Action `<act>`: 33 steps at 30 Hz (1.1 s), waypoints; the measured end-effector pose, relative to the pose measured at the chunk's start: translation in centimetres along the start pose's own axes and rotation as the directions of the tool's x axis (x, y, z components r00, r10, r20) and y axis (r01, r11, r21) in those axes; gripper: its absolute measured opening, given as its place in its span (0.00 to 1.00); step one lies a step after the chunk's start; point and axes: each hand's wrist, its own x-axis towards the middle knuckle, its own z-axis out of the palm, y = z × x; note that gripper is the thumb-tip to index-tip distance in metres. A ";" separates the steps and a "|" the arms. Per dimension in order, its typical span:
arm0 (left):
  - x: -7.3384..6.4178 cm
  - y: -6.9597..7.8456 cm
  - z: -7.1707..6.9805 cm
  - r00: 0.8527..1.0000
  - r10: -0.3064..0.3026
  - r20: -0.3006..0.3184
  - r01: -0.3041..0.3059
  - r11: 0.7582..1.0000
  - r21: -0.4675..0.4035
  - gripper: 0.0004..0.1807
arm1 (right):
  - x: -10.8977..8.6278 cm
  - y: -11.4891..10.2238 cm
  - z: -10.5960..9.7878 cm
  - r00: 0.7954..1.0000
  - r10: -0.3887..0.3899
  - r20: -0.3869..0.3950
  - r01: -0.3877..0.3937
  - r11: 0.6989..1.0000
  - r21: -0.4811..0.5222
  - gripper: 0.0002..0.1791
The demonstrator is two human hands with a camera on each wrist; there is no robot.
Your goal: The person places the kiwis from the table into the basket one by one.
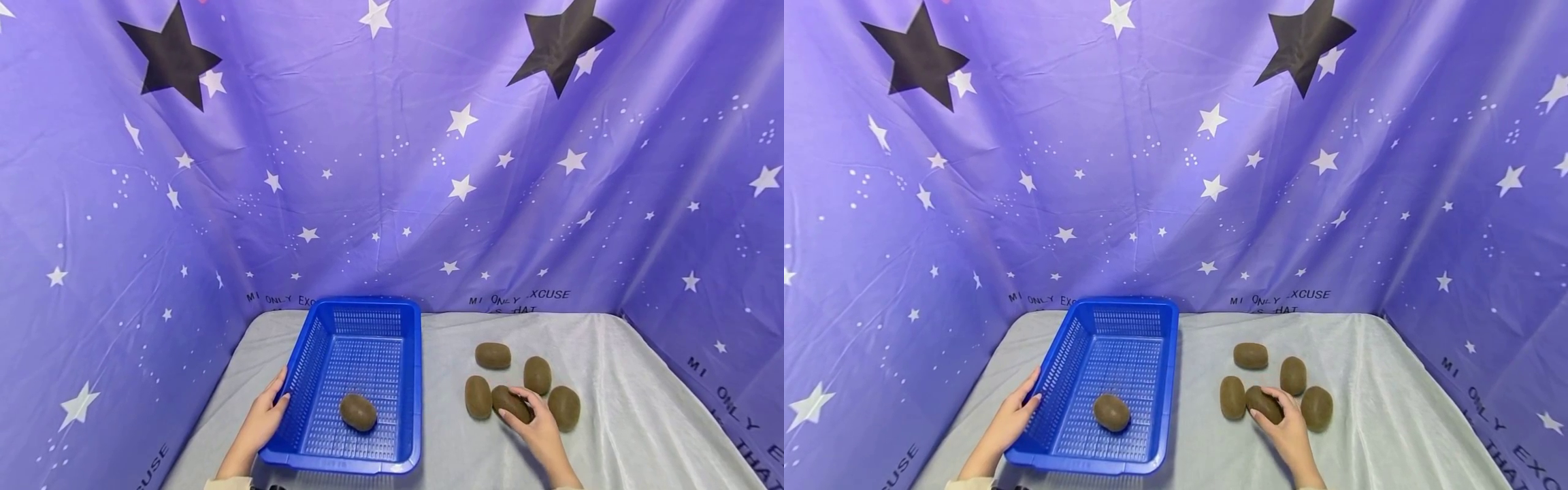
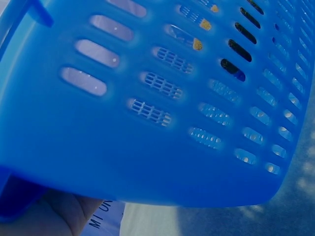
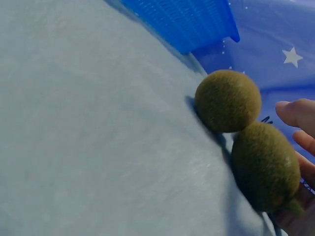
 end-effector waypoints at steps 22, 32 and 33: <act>0.1 -0.2 0.0 1.000 0.000 0.004 0.000 1.000 -0.013 0.30 | -0.3 2.1 0.8 0.986 0.162 0.048 -0.167 0.977 0.132 0.34; 0.1 0.0 0.0 1.000 -0.002 0.005 0.002 1.000 -0.020 0.30 | -0.3 1.5 0.5 0.984 0.167 -0.060 -0.159 0.980 0.119 0.31; 0.1 0.0 0.0 1.000 -0.002 0.005 0.002 1.000 -0.020 0.30 | -0.2 1.4 0.5 0.984 0.166 -0.063 -0.158 0.980 0.121 0.31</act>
